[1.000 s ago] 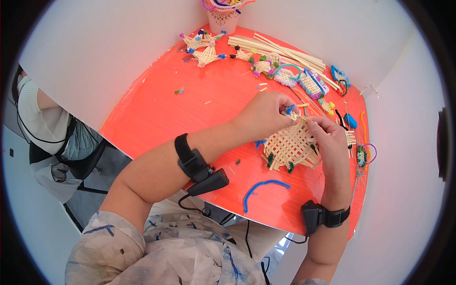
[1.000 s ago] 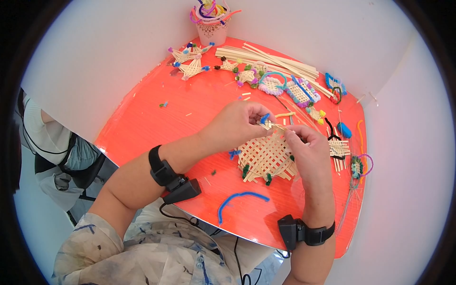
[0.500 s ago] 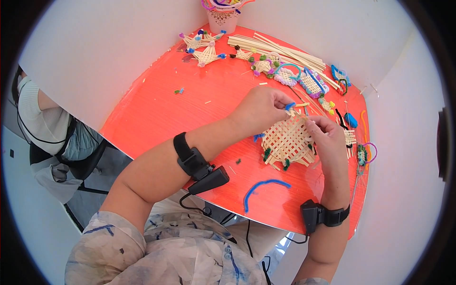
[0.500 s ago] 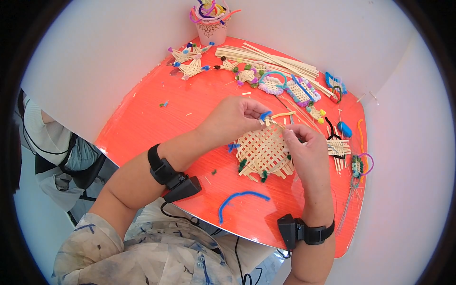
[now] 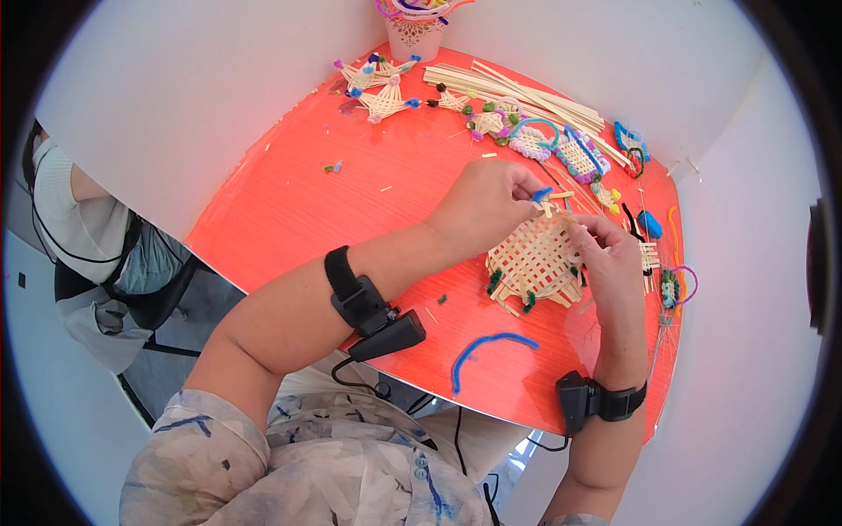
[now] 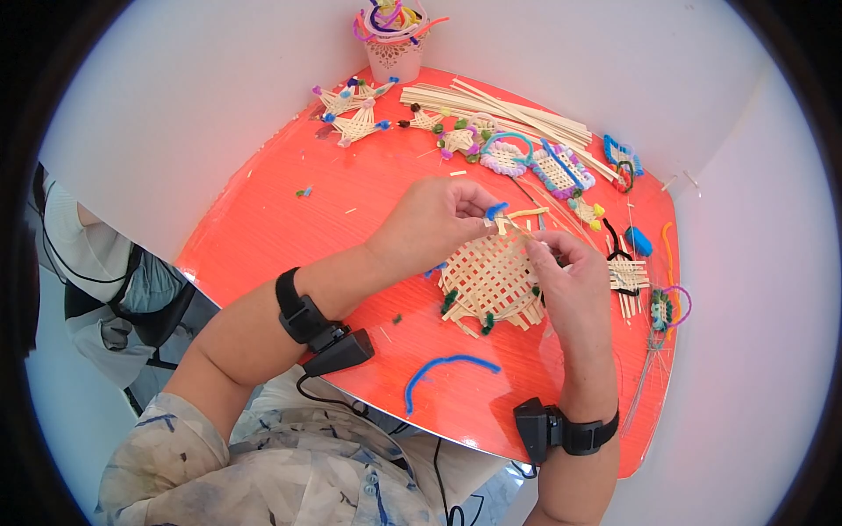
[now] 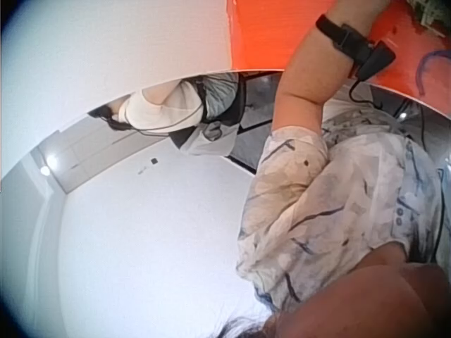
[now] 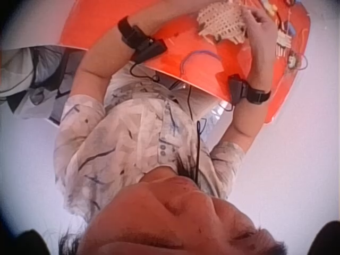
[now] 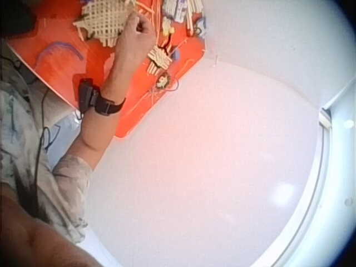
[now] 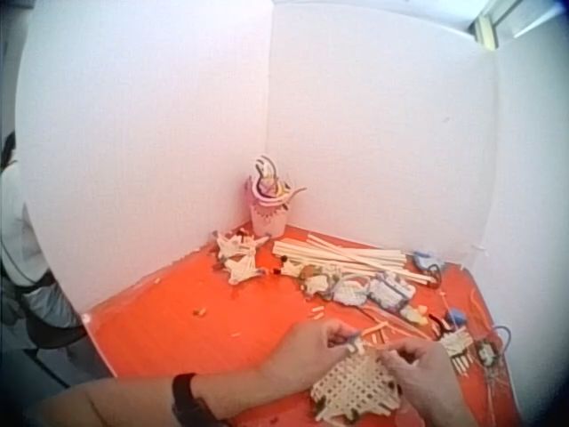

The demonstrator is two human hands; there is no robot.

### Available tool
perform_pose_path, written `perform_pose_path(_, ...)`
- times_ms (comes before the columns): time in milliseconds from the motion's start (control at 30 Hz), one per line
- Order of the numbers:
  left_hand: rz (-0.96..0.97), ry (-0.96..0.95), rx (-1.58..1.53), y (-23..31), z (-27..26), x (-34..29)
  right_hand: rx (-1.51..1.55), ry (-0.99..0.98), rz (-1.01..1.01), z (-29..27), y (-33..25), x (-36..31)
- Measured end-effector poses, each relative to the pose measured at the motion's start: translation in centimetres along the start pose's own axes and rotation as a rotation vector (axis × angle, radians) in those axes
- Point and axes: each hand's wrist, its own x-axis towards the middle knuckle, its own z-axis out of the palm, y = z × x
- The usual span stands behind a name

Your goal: Weaving colorful plastic strips into a star-shaped bamboo frame to create a decoration.

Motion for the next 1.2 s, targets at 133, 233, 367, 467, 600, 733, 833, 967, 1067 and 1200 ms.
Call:
perform_pose_path(133, 0.065, -0.029, -0.020, -0.9, 0.1, 0.5, 0.026, -0.006, -0.001, -0.2, 0.2, 0.0)
perform_pose_path(233, 0.179, -0.015, 0.111, 0.1, 0.2, 0.1, -0.022, -0.022, 0.013, -0.3, 0.0, 0.1)
perform_pose_path(367, 0.618, 0.120, 0.534, -0.8, 0.7, 0.0, -0.051, -0.035, -0.003, 0.2, -0.3, 0.0)
perform_pose_path(467, 0.279, -0.117, 0.303, 0.5, 0.5, 0.3, -0.044, -0.065, -0.024, 0.0, -0.4, -0.2)
perform_pose_path(600, 0.162, -0.091, 0.301, 1.2, -0.3, 0.4, -0.013, -0.033, -0.106, 0.6, 0.1, 0.1)
perform_pose_path(733, 0.090, 0.014, 0.354, 1.3, -0.4, 0.3, -0.197, 0.032, -0.148, -0.7, -1.2, -0.4)
perform_pose_path(833, 0.103, 0.072, 0.412, 0.6, -0.5, 0.6, -0.491, -0.112, -0.017, -1.8, -3.1, -1.0)
perform_pose_path(967, 0.160, 0.080, 0.463, 0.2, -0.3, 0.6, -0.433, -0.090, -0.069, -1.3, -3.7, -1.7)
perform_pose_path(1067, 0.101, 0.007, 0.457, 0.6, 0.1, 0.4, -0.391, -0.219, -0.453, -0.7, -2.7, -1.8)
perform_pose_path(1200, 0.107, -0.027, 0.469, 0.9, 1.0, 0.1, -0.297, -0.214, -0.531, -0.2, -2.7, -1.2)
